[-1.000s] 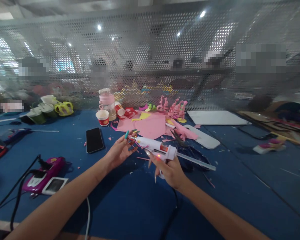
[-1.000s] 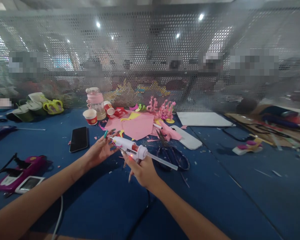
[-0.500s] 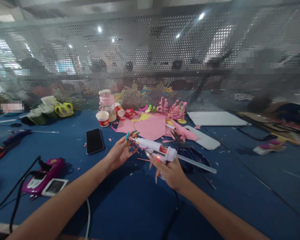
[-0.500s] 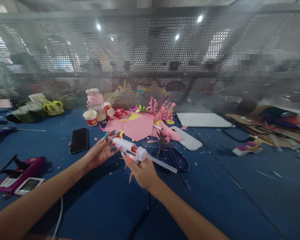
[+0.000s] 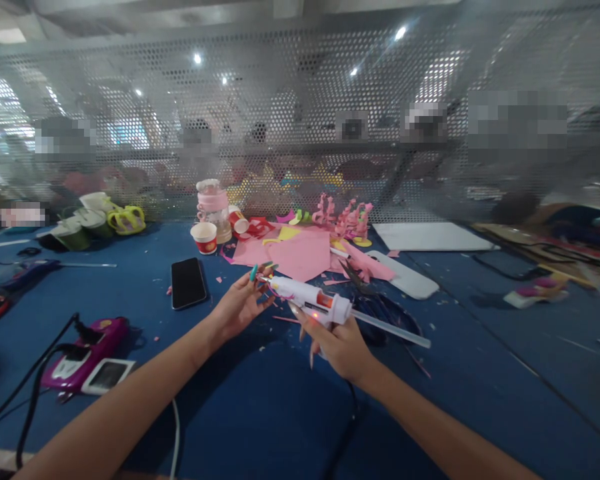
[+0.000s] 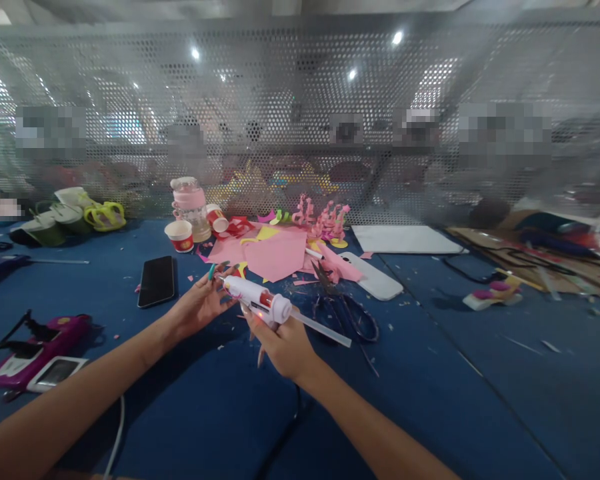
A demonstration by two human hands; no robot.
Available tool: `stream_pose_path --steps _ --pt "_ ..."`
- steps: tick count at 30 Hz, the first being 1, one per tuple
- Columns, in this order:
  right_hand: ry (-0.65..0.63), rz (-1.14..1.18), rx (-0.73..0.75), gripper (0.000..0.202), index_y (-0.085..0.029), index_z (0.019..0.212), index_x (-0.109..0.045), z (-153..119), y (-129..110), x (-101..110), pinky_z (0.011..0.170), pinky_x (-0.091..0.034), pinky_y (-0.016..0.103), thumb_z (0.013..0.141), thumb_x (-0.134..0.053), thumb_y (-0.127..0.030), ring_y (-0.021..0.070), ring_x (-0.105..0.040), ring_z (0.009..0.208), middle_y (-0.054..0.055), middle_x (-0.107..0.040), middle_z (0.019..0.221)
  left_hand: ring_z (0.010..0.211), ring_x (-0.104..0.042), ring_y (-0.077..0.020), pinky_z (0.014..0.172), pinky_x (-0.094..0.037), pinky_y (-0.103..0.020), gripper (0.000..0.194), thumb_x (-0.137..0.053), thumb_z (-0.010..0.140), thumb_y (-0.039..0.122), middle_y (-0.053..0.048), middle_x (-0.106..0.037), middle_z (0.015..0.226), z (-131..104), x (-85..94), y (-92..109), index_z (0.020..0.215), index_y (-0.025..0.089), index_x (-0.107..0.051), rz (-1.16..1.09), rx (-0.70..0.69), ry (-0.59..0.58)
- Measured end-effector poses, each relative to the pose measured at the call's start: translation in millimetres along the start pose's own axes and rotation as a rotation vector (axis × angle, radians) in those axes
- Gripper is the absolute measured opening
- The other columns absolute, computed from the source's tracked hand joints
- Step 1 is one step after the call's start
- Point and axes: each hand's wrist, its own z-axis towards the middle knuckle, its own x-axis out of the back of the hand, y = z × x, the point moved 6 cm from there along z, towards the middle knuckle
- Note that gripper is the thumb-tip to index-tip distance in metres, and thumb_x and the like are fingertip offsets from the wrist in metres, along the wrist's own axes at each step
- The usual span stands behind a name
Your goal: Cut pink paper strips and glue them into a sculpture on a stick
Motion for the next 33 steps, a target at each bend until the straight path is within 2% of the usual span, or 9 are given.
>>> stream_pose_path --steps 6,15,22,33 --pt "-0.003 -0.004 -0.006 0.019 -0.014 0.072 -0.061 -0.5 -1.5 0.3 0.035 -0.038 0.018 0.075 -0.049 -0.029 0.0072 -0.044 0.039 -0.001 -0.051 0.050 0.080 -0.056 -0.0126 0.070 -0.045 -0.029 0.015 -0.062 0.071 0.019 -0.001 -0.062 0.106 0.6 1.0 0.1 0.085 0.024 -0.064 0.001 -0.004 0.005" --pt "0.008 0.001 -0.007 0.020 -0.014 0.077 -0.062 -0.4 -0.4 0.7 0.033 -0.036 0.019 0.075 -0.050 -0.029 0.0075 -0.043 0.038 -0.001 -0.051 0.051 0.080 -0.055 -0.0128 0.072 -0.043 -0.029 0.017 -0.066 0.067 0.019 -0.002 -0.063 0.102 -0.1 -0.3 -0.7 0.083 0.022 -0.064 0.006 0.011 0.017" --pt "-0.006 -0.011 0.002 0.021 -0.014 0.080 -0.063 -0.3 -3.6 0.2 0.034 -0.038 0.019 0.075 -0.049 -0.029 0.0077 -0.043 0.037 -0.003 -0.049 0.047 0.080 -0.055 -0.0124 0.073 -0.043 -0.029 0.018 -0.063 0.070 0.021 -0.002 -0.060 0.110 0.1 0.6 -0.8 0.087 0.025 -0.063 0.015 0.018 0.018" --pt "0.012 -0.020 -0.004 0.021 -0.014 0.080 -0.063 -0.8 -2.9 0.6 0.032 -0.038 0.019 0.075 -0.050 -0.030 0.0083 -0.043 0.037 -0.002 -0.051 0.048 0.081 -0.055 -0.0140 0.074 -0.042 -0.030 0.016 -0.062 0.070 0.016 -0.002 -0.063 0.101 0.6 1.2 -1.7 0.084 0.024 -0.063 -0.035 0.021 0.014"
